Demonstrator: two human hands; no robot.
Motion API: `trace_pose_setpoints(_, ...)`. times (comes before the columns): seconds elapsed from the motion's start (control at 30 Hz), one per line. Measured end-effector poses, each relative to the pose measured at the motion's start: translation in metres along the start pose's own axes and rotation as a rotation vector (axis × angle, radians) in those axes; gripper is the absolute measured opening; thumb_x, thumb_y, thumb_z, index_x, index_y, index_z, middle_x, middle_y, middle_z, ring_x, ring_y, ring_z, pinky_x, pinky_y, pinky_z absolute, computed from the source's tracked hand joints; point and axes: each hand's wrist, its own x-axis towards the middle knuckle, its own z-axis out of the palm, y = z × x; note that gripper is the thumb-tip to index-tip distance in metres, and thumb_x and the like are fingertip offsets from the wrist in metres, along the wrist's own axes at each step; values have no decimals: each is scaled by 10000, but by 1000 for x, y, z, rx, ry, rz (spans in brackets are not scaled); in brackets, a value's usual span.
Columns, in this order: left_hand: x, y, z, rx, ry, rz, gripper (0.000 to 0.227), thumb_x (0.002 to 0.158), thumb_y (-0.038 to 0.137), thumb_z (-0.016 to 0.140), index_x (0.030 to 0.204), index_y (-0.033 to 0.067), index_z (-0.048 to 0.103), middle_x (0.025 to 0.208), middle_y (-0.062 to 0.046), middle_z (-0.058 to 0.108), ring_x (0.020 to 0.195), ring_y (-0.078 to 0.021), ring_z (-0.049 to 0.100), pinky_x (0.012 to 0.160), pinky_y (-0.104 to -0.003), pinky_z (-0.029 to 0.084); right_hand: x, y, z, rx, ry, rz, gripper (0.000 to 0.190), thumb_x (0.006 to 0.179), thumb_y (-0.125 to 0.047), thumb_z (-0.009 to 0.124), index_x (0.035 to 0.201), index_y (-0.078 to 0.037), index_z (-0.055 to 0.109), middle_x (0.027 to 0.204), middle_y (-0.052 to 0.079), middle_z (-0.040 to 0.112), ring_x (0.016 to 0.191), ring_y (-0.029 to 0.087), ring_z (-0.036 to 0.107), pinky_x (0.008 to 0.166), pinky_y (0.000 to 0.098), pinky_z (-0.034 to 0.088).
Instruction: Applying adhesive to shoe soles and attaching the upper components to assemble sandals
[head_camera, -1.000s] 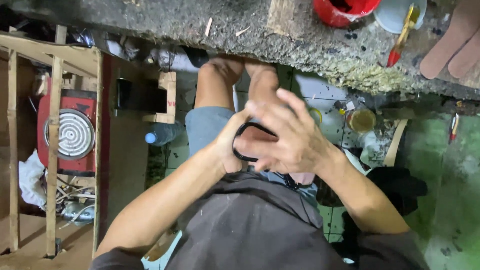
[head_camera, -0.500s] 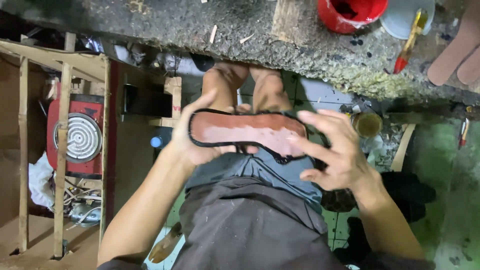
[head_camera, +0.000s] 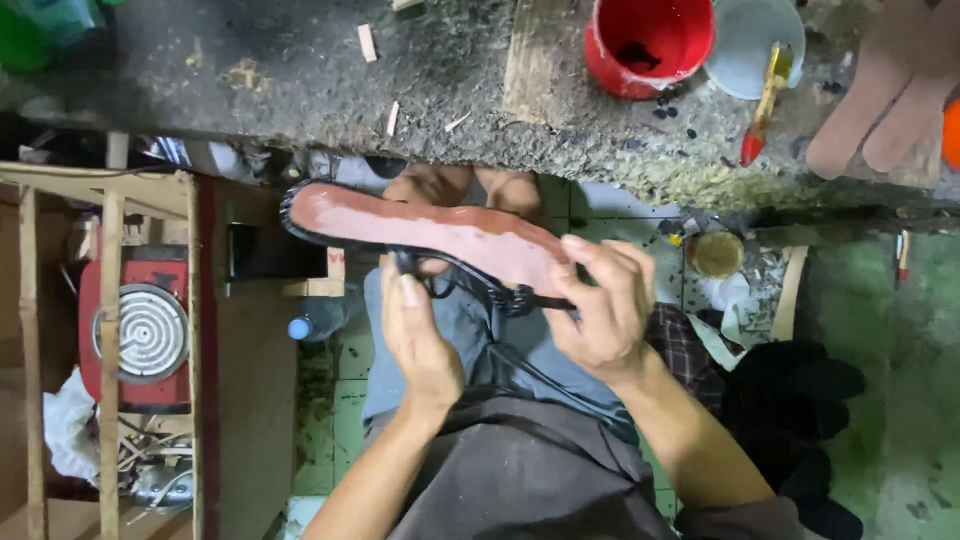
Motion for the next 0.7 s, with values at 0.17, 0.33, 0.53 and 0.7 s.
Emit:
trace_pose_setpoints(0.17, 14, -27, -20, 36, 146, 69, 347, 1080, 216, 430, 1340, -11, 461, 1273, -133, 467, 1076, -177, 537, 922, -303, 500, 12, 1, 1, 150, -222, 19, 205, 851, -172, 809, 984, -119, 661, 1222, 125, 635, 1074, 241, 626, 937, 430, 457)
trace_pose_setpoints(0.33, 48, -29, -98, -617, -2, -131, 275, 1010, 319, 511, 773, 179, 512, 806, 32, 563, 774, -98, 505, 846, -298, 422, 128, 33, -21, 952, -708, 808, 364, 1018, -373, 440, 1012, -84, 660, 915, 63, 747, 846, 203, 769, 1116, 406, 493)
trace_pose_setpoints(0.53, 48, 1, -60, -1050, 213, -580, 400, 896, 257, 647, 586, 208, 400, 526, 83, 405, 493, -40, 391, 546, -184, 306, 136, 159, 1, -145, -882, 674, 766, 999, -566, 97, 1584, -116, 303, 1582, 269, -2, 1486, 515, 126, 1208, 600, 25)
trace_pose_setpoints(0.7, 35, -14, -48, -1158, -245, -677, 202, 892, 201, 588, 976, 98, 436, 563, 76, 373, 518, -43, 379, 543, -183, 305, 111, 173, -2, -69, -620, 497, 393, 1087, -302, 310, 1297, -6, 461, 1480, 266, 318, 1374, 353, 334, 1165, 484, 142)
